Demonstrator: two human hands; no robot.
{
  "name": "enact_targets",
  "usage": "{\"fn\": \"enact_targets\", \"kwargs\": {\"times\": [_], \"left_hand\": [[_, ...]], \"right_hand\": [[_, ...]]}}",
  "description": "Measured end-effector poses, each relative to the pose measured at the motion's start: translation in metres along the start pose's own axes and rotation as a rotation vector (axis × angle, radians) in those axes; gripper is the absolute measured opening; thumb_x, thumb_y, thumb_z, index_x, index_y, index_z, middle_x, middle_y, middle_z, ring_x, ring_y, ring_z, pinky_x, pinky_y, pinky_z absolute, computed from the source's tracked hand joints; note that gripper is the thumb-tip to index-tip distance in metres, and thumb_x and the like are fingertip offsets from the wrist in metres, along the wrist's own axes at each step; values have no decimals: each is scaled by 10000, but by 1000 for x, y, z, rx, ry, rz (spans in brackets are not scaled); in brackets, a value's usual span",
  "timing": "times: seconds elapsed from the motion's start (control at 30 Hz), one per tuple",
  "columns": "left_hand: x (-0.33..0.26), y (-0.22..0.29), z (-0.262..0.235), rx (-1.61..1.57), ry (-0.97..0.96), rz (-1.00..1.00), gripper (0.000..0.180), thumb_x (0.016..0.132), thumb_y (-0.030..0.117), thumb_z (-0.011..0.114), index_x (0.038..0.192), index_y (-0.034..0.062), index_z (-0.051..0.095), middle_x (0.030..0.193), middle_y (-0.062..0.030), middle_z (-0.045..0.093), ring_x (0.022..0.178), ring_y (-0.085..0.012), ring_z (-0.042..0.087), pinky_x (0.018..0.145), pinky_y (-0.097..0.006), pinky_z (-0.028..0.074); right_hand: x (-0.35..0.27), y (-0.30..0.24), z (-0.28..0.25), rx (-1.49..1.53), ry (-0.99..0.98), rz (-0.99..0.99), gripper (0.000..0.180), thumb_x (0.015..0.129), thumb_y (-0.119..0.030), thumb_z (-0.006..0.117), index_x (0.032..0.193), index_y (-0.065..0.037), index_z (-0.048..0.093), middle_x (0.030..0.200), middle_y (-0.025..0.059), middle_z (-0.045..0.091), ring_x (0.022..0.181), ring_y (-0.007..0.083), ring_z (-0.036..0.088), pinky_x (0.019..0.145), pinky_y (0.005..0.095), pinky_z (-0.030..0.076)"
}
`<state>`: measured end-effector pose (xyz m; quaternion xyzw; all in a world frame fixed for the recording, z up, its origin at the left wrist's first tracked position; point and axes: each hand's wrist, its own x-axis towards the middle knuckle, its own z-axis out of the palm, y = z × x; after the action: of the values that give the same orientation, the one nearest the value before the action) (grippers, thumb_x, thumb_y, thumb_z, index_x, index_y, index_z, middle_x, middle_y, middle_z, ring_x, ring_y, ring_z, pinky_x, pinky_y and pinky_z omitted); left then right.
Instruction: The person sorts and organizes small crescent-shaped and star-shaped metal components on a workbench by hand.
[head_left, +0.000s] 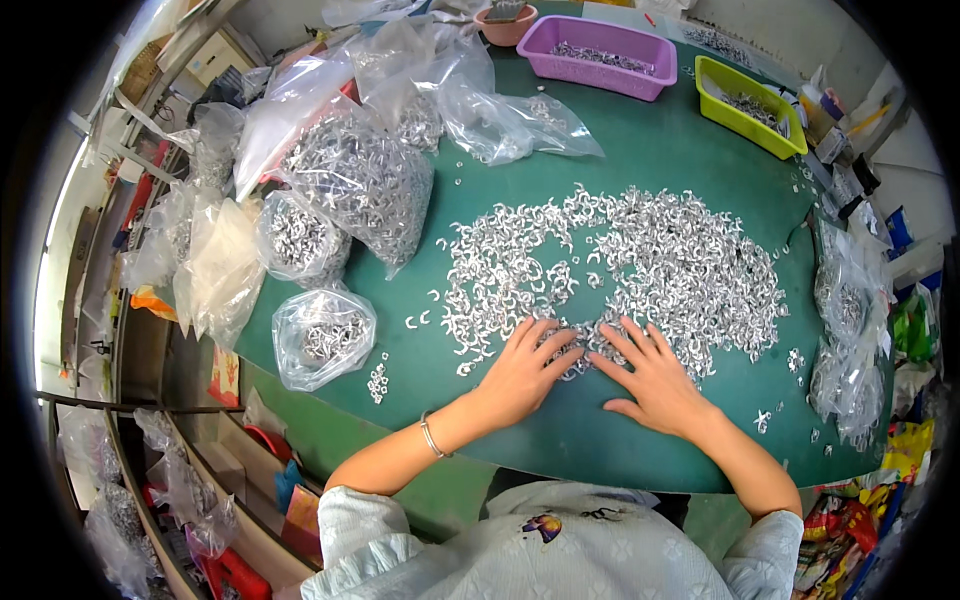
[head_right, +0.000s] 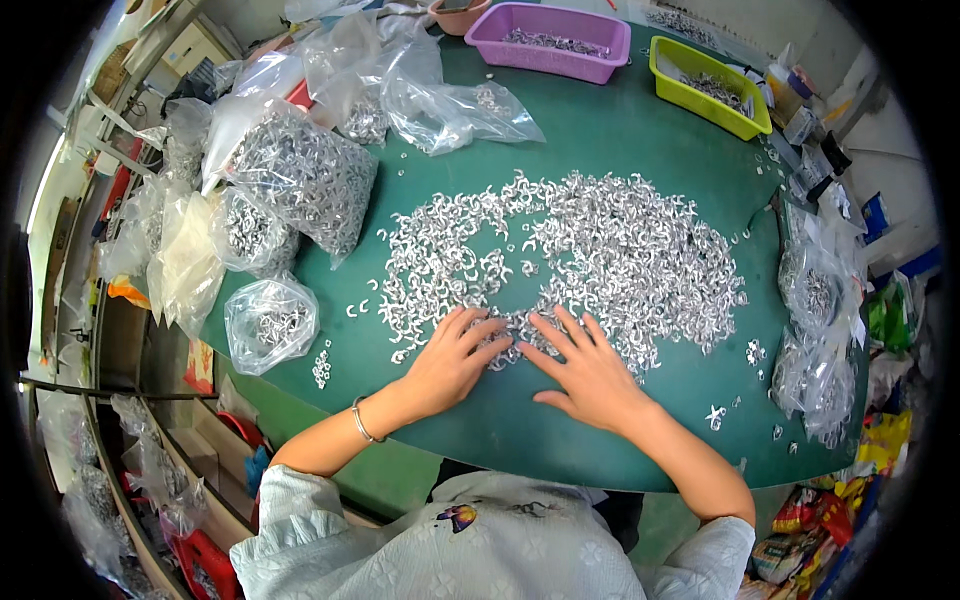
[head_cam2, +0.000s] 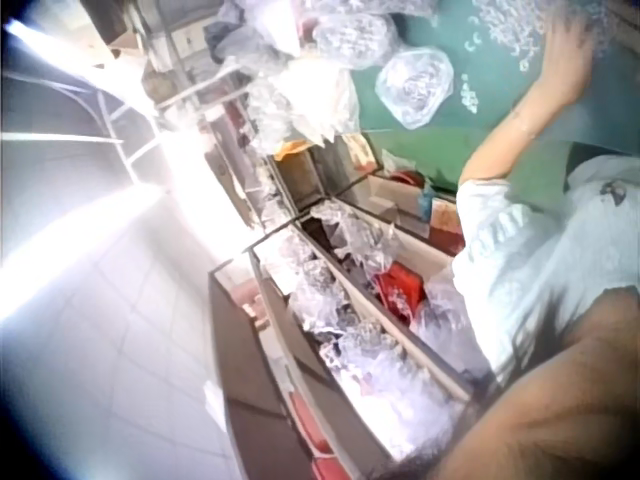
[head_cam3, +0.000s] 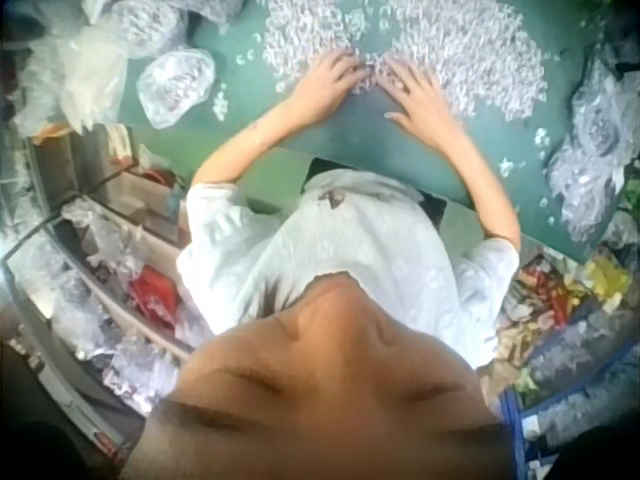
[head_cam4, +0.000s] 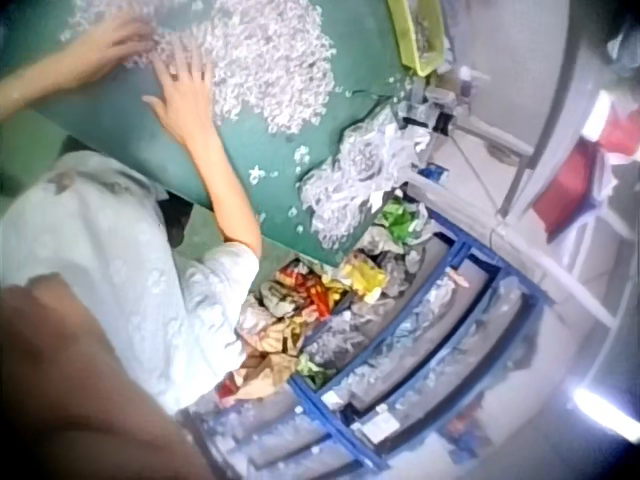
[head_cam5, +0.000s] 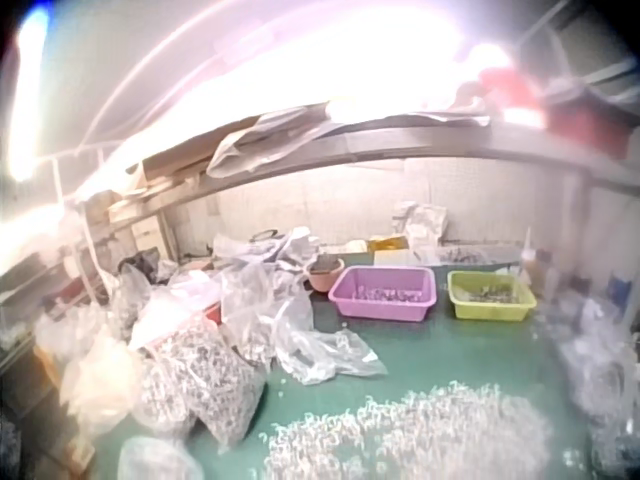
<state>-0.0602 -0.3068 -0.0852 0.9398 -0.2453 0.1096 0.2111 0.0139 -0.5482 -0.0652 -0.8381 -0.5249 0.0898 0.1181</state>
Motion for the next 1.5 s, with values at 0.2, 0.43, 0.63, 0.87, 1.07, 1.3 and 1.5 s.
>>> {"fn": "enact_targets", "kwargs": {"times": [0.2, 0.43, 0.63, 0.87, 1.07, 1.3, 1.5], "left_hand": [[-15, 7, -2, -156, 83, -68, 450, 784, 4, 658, 1225, 48, 580, 1276, -142, 531, 1192, -363, 496, 1030, -478, 380], [-12, 21, 14, 37, -89, -218, 539, 825, 155, 704, 1325, 79, 517, 1432, -175, 406, 1382, -409, 303, 1096, -596, 283], [-3, 3, -22, -41, 32, -255, 421, 834, 1, 613, 1249, 71, 588, 1321, -126, 501, 1211, -358, 461, 1006, -474, 371], [69, -95, -9, 159, 36, -266, 203, 807, 62, 687, 1009, 81, 678, 993, -60, 588, 1006, -260, 544, 831, -416, 385], [87, -111, -16, 220, -150, -177, 134, 722, 56, 708, 805, 54, 602, 907, -90, 581, 968, -293, 577, 799, -435, 455], [89, -118, -19, 25, -134, -71, 126, 742, -10, 676, 832, 8, 589, 854, -130, 599, 862, -348, 595, 763, -428, 485], [86, -114, -21, -142, -49, -107, 116, 759, -39, 660, 866, -13, 621, 801, -128, 617, 760, -294, 612, 701, -382, 498]], "right_hand": [[-27, 14, 11, 245, 226, 74, 548, 821, -245, 730, 1322, -115, 549, 1430, 144, 447, 1374, 382, 336, 1097, 524, 282], [12, -4, 11, 101, 153, 10, 534, 844, -283, 705, 1327, -128, 540, 1475, 137, 396, 1392, 383, 304, 1100, 544, 285], [-16, 3, 5, 68, 219, 97, 306, 823, -184, 715, 1111, -104, 651, 1307, 115, 504, 1318, 352, 387, 1087, 573, 252], [2, 1, 10, 157, 382, 119, 302, 797, -122, 721, 1075, -69, 615, 1201, 116, 526, 1268, 356, 424, 1062, 523, 295], [-27, 4, 12, 205, 412, 160, 274, 780, -86, 718, 1040, -60, 636, 1181, 113, 543, 1230, 351, 460, 1026, 509, 329], [-32, 2, 12, 244, 480, 161, 250, 758, -41, 714, 1002, -54, 661, 1152, 109, 565, 1197, 341, 490, 984, 487, 354], [-34, -3, 10, 294, 514, 178, 250, 765, -23, 704, 1011, -45, 664, 1124, 100, 589, 1158, 325, 522, 977, 459, 367]]}}
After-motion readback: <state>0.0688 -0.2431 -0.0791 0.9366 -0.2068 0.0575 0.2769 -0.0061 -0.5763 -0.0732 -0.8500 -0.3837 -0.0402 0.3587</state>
